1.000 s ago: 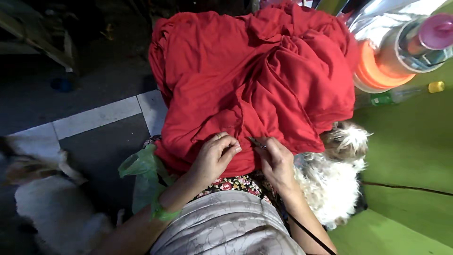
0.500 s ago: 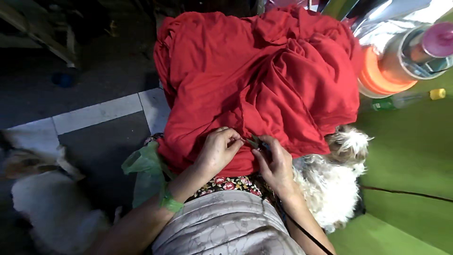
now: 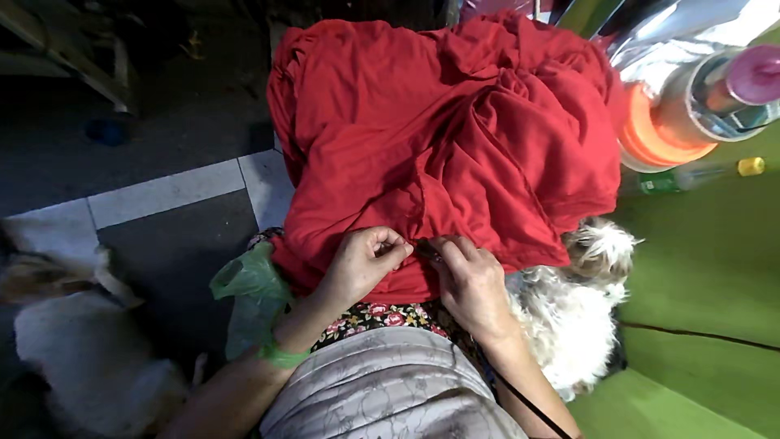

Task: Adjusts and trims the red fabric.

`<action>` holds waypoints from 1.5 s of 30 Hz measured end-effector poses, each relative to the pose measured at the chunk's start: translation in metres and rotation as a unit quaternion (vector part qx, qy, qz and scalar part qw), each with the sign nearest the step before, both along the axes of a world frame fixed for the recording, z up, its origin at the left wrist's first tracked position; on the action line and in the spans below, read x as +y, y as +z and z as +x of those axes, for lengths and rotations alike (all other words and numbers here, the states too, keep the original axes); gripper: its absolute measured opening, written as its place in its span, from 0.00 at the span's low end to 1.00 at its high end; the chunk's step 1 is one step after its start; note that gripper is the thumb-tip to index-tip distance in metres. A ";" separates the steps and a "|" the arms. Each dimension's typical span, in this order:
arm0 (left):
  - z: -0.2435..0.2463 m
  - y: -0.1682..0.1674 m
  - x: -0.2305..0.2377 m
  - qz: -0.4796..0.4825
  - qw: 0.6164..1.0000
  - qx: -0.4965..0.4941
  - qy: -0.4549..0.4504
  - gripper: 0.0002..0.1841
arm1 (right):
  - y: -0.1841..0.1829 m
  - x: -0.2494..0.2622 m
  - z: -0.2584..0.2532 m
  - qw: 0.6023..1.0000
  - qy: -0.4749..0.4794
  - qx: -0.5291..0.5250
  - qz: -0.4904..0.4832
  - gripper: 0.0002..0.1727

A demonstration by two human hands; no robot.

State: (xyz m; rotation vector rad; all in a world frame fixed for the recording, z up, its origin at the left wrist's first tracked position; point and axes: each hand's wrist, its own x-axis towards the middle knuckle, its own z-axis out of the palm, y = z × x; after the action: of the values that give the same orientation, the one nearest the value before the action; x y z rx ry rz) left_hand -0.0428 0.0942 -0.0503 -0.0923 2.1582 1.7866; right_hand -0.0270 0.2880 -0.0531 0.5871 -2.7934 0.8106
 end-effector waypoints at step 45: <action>-0.022 0.014 0.009 -0.016 0.999 0.034 0.007 0.04 | -0.016 -0.012 -0.039 0.990 -0.048 0.129 -0.041 0.11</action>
State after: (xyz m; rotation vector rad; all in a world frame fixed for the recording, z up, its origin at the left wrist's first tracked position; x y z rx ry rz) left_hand -0.0650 0.1028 -0.0364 -0.0548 2.2386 1.7893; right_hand -0.0660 0.2764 -0.0690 0.5009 -2.5196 0.7653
